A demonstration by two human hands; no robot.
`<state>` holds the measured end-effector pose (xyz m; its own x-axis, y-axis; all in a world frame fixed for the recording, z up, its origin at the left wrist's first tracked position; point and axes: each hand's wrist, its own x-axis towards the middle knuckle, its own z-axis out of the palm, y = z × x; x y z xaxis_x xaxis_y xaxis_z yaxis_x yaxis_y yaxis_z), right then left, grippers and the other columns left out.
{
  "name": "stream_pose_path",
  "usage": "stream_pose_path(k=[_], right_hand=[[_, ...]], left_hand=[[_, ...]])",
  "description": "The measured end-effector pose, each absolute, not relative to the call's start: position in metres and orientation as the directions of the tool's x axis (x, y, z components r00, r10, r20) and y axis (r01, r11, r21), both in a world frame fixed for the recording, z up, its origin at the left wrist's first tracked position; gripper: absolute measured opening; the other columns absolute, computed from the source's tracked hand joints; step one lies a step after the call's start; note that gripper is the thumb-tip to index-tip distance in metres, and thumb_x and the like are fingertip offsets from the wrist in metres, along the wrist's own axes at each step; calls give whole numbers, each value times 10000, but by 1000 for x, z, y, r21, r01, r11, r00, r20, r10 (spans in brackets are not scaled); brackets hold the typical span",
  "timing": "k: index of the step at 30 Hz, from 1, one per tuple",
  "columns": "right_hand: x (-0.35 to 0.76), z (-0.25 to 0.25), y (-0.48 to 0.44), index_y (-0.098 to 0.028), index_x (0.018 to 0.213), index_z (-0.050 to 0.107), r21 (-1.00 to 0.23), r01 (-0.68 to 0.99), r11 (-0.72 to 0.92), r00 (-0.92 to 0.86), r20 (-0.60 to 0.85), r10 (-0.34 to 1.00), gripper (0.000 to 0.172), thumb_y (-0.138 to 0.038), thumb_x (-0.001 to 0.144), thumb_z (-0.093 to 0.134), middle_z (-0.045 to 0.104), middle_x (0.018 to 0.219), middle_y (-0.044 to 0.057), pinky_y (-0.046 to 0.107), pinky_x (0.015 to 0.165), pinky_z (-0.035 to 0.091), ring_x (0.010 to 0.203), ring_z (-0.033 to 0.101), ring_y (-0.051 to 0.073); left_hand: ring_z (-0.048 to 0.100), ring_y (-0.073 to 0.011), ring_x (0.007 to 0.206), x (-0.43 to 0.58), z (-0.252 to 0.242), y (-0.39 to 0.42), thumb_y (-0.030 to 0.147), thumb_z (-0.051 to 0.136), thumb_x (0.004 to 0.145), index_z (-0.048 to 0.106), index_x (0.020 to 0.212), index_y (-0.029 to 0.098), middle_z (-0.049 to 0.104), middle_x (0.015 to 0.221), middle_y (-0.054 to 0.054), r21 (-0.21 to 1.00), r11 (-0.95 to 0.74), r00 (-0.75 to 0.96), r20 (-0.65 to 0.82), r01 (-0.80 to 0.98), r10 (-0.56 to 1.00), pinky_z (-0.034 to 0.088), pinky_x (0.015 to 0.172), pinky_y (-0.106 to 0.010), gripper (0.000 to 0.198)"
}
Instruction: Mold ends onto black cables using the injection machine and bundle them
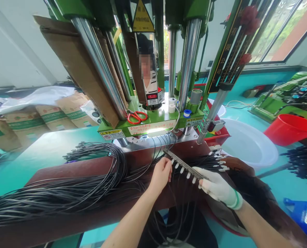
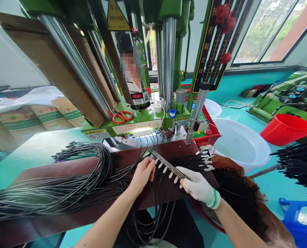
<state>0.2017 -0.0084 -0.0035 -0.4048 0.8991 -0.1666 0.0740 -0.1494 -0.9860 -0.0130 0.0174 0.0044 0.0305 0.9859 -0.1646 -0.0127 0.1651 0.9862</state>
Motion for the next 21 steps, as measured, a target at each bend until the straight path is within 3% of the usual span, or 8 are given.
stream_pose_path(k=[2, 5, 10, 18, 21], right_hand=[[206, 2, -7, -151, 1189, 537, -985, 64, -163, -416, -174, 892, 467, -345, 765, 575, 558, 741, 38, 209, 470, 304, 525, 373, 69], [215, 8, -4, -154, 1132, 582, -979, 90, -185, -391, -206, 897, 462, -364, 722, 609, 571, 784, 55, 201, 427, 318, 507, 401, 69], [228, 22, 9, -136, 1077, 604, -956, 235, -178, -385, -259, 886, 498, -441, 684, 616, 539, 679, 37, 166, 303, 233, 416, 379, 55], [248, 49, 41, -144, 916, 645, -869, 490, -67, -417, -302, 857, 387, -449, 685, 585, 535, 629, 24, 164, 303, 282, 425, 423, 69], [246, 58, 59, -162, 905, 644, -768, 639, -44, -419, -395, 817, 320, -380, 693, 547, 543, 608, 0, 166, 303, 271, 377, 402, 57]], left_hand=[[454, -73, 472, -18, 5, 14, 301, 470, 754, 478, 784, 186, 491, 614, 40, 986, 72, 79, -84, 150, 993, 350, 410, -178, 119], [488, -88, 592, -29, 6, 2, 262, 497, 751, 513, 948, 200, 544, 771, 7, 949, -55, 133, 14, 311, 991, 401, 509, -195, 208], [493, -103, 592, -49, 3, -17, 271, 459, 802, 562, 884, 196, 554, 660, 14, 916, -114, 214, 32, 385, 976, 408, 566, -213, 152], [542, -126, 603, -90, -2, -26, 334, 442, 827, 581, 842, 182, 573, 644, -1, 911, -97, 8, 102, 402, 995, 431, 578, -226, 206], [558, -139, 637, -98, -1, -22, 339, 448, 824, 583, 835, 182, 605, 708, -18, 879, -131, -74, 185, 458, 980, 438, 603, -240, 207]])
